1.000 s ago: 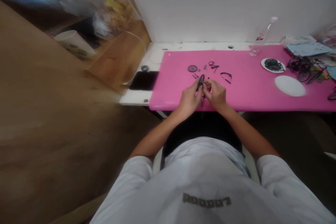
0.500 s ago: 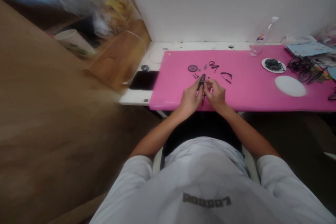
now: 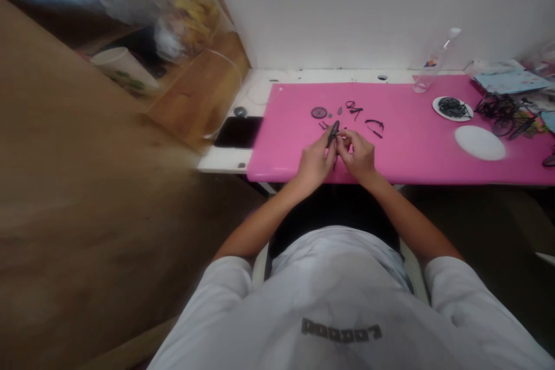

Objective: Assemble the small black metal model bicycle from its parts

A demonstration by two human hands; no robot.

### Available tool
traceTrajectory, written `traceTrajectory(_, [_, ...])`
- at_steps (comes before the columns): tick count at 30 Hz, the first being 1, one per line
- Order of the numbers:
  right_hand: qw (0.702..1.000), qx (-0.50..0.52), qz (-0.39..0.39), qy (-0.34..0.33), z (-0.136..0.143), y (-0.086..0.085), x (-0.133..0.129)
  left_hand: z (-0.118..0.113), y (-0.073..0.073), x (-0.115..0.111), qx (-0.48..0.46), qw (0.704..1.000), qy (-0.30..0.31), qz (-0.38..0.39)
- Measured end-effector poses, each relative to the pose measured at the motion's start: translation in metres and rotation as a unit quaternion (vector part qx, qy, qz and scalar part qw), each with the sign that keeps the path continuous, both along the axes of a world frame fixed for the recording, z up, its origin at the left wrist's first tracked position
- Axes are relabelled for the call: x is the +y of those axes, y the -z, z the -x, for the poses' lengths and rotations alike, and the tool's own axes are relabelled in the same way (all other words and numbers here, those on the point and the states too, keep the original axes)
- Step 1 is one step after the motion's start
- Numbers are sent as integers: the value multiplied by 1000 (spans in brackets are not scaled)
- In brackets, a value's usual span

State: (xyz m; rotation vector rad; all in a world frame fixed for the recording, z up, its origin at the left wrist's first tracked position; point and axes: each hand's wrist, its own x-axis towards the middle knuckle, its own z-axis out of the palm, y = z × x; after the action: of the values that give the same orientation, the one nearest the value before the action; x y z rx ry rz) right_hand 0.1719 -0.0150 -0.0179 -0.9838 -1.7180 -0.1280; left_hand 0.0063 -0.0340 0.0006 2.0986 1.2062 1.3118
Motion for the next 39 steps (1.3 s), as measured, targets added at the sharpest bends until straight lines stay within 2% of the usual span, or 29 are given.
traceTrajectory(3, [1000, 1, 22, 3, 0, -2, -1, 0, 0, 0, 14, 1000, -9, -10])
traceTrajectory(17, [999, -1, 35, -10, -3, -7, -1, 0, 2, 0, 16, 1000, -11, -6])
traceTrajectory(30, [999, 18, 47, -3, 1, 1, -1, -1, 5, 1, 25, 1000, -11, -4])
traceTrajectory(39, [998, -55, 0, 11, -7, -2, 3, -3, 0, -3, -37, 999, 11, 34])
